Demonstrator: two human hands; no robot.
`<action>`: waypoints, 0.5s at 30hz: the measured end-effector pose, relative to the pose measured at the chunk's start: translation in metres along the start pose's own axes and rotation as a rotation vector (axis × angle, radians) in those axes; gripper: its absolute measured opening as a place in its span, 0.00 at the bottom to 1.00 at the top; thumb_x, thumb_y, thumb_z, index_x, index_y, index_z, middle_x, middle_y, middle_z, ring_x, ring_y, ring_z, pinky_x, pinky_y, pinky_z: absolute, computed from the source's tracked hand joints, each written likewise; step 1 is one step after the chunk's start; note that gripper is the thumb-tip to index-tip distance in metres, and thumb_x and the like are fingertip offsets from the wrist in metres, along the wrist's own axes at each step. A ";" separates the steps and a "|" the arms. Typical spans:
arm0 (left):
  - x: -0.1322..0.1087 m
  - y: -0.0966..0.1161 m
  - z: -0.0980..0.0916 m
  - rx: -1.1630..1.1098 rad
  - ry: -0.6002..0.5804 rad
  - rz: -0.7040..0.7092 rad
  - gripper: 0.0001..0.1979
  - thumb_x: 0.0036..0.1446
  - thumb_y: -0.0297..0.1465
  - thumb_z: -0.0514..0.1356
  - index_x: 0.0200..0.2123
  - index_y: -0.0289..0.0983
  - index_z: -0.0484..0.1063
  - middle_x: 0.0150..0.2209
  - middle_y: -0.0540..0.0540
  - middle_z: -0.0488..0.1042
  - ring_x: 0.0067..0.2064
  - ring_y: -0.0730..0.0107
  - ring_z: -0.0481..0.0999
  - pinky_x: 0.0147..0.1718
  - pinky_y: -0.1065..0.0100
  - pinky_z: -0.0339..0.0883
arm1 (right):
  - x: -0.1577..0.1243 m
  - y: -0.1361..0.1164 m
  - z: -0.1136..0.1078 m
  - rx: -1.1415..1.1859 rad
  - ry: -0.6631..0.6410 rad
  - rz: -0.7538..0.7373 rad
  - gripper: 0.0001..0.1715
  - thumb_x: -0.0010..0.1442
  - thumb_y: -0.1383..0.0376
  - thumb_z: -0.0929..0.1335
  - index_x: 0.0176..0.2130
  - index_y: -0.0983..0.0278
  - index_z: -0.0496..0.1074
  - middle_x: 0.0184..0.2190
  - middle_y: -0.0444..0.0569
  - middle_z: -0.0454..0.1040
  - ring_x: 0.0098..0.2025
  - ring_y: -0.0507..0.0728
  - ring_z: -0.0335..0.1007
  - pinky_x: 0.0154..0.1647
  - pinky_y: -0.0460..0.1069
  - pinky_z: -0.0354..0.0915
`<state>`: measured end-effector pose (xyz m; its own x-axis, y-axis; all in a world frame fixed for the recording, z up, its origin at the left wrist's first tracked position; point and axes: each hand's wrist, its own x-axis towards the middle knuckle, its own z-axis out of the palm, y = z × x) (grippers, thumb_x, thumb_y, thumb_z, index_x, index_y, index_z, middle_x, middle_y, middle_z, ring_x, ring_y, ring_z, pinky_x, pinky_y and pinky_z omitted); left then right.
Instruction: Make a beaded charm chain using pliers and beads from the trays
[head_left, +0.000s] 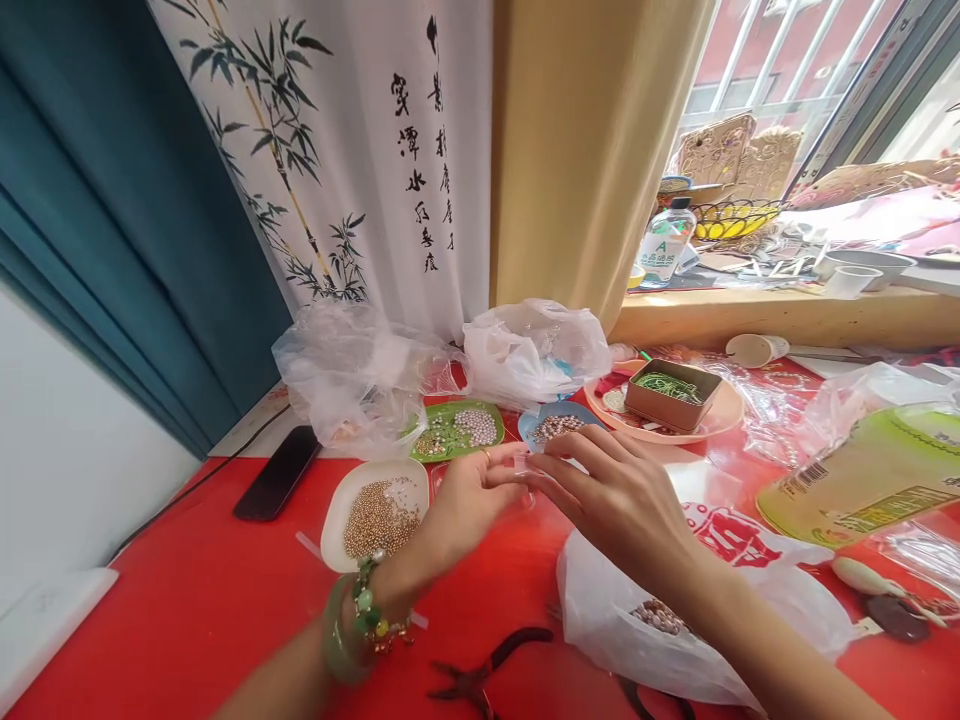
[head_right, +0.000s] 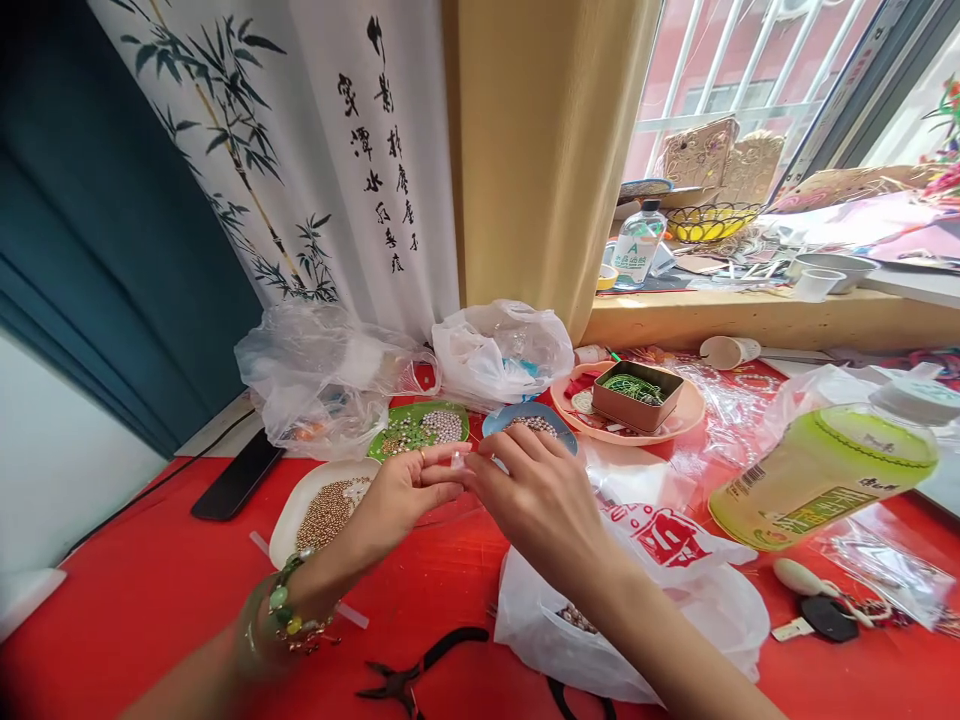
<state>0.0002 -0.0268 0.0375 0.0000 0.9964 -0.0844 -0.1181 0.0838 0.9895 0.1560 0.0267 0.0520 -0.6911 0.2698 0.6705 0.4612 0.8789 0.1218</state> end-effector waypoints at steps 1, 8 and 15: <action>-0.002 0.000 0.000 0.044 0.010 0.016 0.24 0.48 0.26 0.59 0.51 0.33 0.64 0.34 0.45 0.79 0.36 0.67 0.75 0.36 0.68 0.66 | -0.001 0.000 0.000 0.001 -0.003 -0.009 0.07 0.57 0.67 0.65 0.34 0.64 0.73 0.30 0.48 0.73 0.33 0.55 0.65 0.31 0.49 0.59; -0.012 -0.001 -0.002 0.575 0.034 0.305 0.23 0.54 0.22 0.50 0.54 0.37 0.61 0.43 0.46 0.76 0.44 0.65 0.73 0.38 0.68 0.67 | -0.003 -0.004 -0.003 0.163 -0.108 0.040 0.11 0.60 0.69 0.61 0.34 0.64 0.72 0.29 0.49 0.73 0.31 0.53 0.67 0.28 0.46 0.60; -0.011 -0.005 -0.002 0.759 0.011 0.362 0.26 0.54 0.20 0.47 0.57 0.36 0.56 0.44 0.43 0.75 0.43 0.66 0.74 0.40 0.67 0.66 | -0.008 -0.006 0.001 0.257 -0.160 0.102 0.14 0.58 0.71 0.59 0.31 0.66 0.72 0.27 0.50 0.72 0.26 0.51 0.66 0.25 0.46 0.59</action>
<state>-0.0014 -0.0386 0.0332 0.0803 0.9631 0.2567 0.5907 -0.2535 0.7660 0.1579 0.0192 0.0458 -0.7363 0.4025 0.5439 0.3913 0.9091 -0.1431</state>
